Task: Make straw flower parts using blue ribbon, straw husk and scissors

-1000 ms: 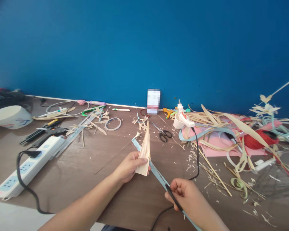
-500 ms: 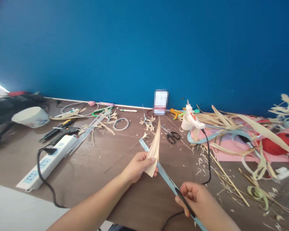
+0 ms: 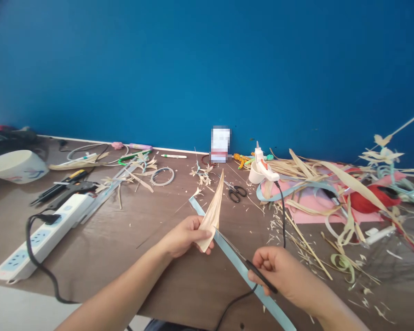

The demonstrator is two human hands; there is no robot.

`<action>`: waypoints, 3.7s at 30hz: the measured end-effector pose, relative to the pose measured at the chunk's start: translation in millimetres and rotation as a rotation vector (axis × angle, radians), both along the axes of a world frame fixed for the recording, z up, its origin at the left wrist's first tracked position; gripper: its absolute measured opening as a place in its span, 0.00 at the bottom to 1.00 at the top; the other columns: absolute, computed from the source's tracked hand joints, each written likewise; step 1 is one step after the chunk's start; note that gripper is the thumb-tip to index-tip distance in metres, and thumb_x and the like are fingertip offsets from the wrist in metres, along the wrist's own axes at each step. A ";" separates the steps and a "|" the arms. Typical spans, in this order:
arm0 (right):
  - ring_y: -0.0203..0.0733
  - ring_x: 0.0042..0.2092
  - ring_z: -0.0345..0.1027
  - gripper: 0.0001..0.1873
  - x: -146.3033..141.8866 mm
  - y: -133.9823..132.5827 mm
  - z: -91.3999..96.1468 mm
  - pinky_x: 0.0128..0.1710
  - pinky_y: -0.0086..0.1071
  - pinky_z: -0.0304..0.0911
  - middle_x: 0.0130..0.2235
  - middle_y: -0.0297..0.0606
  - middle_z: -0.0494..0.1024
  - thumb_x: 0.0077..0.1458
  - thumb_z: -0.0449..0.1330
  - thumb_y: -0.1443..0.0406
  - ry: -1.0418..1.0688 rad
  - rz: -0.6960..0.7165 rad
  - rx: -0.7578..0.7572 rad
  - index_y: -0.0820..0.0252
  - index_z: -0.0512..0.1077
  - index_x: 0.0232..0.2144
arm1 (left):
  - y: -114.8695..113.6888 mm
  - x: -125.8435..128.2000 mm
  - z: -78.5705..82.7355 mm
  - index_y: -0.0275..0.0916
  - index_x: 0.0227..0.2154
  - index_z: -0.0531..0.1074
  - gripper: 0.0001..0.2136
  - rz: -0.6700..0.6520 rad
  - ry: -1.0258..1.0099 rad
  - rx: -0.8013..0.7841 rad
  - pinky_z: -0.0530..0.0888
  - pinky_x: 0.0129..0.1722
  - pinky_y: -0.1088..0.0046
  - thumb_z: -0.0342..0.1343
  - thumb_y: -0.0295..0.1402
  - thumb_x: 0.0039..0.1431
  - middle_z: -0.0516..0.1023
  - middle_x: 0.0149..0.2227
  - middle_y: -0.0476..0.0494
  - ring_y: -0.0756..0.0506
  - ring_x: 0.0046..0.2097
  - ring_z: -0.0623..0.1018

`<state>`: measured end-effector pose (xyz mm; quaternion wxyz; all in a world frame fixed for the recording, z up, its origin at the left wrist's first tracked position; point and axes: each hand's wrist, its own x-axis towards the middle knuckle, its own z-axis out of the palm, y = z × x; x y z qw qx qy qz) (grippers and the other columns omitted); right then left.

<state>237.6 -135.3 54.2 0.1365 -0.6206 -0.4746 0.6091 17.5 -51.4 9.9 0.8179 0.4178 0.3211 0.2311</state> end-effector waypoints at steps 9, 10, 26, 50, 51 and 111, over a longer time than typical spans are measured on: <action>0.28 0.19 0.52 0.17 -20.3 -1.1 1.0 0.19 0.23 0.49 0.15 0.24 0.61 0.38 0.61 0.55 0.022 -0.083 0.005 0.58 0.58 0.18 | 0.9 3.5 -6.5 0.31 0.23 0.72 0.12 0.196 0.017 -0.045 0.68 0.22 0.76 0.63 0.34 0.35 0.74 0.21 0.45 0.49 0.23 0.73; 0.29 0.19 0.52 0.17 -23.5 -3.1 -0.7 0.19 0.23 0.49 0.16 0.24 0.61 0.38 0.61 0.55 0.033 -0.096 0.001 0.58 0.58 0.19 | 1.4 4.0 -6.5 0.31 0.23 0.71 0.13 0.243 0.001 -0.064 0.68 0.23 0.75 0.63 0.34 0.34 0.74 0.22 0.45 0.49 0.23 0.73; 0.30 0.22 0.50 0.13 -43.8 -18.9 -29.2 0.22 0.24 0.46 0.18 0.25 0.57 0.43 0.58 0.60 0.148 -0.161 0.104 0.59 0.57 0.19 | 2.4 7.6 -6.4 0.30 0.24 0.70 0.12 0.477 -0.021 -0.135 0.71 0.24 0.74 0.63 0.32 0.36 0.75 0.22 0.43 0.48 0.25 0.74; 0.30 0.20 0.49 0.14 -35.2 -15.0 -45.6 0.20 0.24 0.45 0.16 0.23 0.55 0.41 0.60 0.60 -0.010 -0.149 0.161 0.58 0.57 0.19 | 4.9 6.0 -11.9 0.29 0.26 0.71 0.11 0.421 0.041 -0.103 0.71 0.22 0.75 0.58 0.32 0.41 0.76 0.22 0.40 0.48 0.24 0.74; 0.30 0.20 0.49 0.14 -35.1 -14.9 -45.7 0.20 0.24 0.45 0.16 0.23 0.55 0.42 0.59 0.60 -0.017 -0.147 0.158 0.58 0.57 0.19 | 4.7 6.0 -12.1 0.29 0.26 0.71 0.11 0.423 0.045 -0.097 0.71 0.22 0.75 0.58 0.33 0.41 0.76 0.22 0.40 0.48 0.23 0.74; 0.29 0.18 0.51 0.18 -42.1 -4.0 -27.7 0.18 0.24 0.45 0.13 0.23 0.58 0.35 0.63 0.57 -0.038 -0.217 0.141 0.59 0.58 0.16 | -0.7 8.3 -11.2 0.29 0.27 0.72 0.15 0.292 0.069 -0.029 0.69 0.22 0.77 0.60 0.38 0.40 0.75 0.24 0.40 0.48 0.25 0.74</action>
